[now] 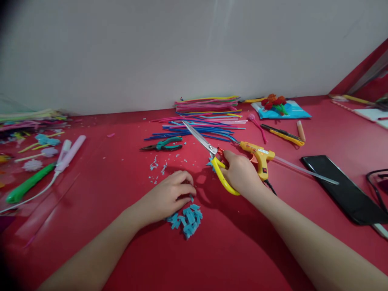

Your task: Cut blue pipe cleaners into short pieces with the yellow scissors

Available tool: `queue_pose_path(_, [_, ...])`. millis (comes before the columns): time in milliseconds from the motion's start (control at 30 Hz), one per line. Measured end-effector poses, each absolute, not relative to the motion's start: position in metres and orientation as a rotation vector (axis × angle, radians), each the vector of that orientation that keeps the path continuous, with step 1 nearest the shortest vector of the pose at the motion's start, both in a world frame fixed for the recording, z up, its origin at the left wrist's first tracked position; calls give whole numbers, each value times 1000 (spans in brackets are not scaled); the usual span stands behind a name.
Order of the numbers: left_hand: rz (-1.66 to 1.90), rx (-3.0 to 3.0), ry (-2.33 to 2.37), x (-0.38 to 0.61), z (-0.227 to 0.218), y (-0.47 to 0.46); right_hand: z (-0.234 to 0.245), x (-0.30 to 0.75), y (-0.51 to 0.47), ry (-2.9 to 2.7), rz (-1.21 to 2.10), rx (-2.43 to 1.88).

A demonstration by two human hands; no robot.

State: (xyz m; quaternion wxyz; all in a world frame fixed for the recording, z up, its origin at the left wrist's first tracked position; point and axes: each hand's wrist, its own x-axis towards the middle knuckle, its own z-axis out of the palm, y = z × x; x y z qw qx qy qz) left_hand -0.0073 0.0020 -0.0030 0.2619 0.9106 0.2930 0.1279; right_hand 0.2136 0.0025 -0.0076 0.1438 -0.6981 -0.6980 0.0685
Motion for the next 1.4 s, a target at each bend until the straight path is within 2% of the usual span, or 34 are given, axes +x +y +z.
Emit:
queue_pose_path(133, [299,2485,859,-3,-7,1,-6,205,-6,-1942,359,-1921])
queue_pose_path(267, [425,2223,971,-1,-6,1,-7,197,-13,-1931,516,-1791])
queue_pose_path(433, [584,1558,974,2,-7,-1,1,183,-23,-1811,1163,-1526])
queue_pose_path(500, [593,1411,965,3,-8,-3,4,178,-26,-1755,1274,-1465])
queue_pose_path(767, [583,1462,1055,8,0,-11,-2,174,-28,-1698,1263,-1471])
queue_pose_path(1000, [542,1187,986,9,1,-9,-4,173,-29,-1718,1218,-1395])
queue_pose_path(1267, [901,1095,956,-4,11,1,18,188,-31,-2000,1248,-1444])
queue_pose_path(1400, [927,1008,937,-10,14,5,23,192,-34,-2116,1270,-1444])
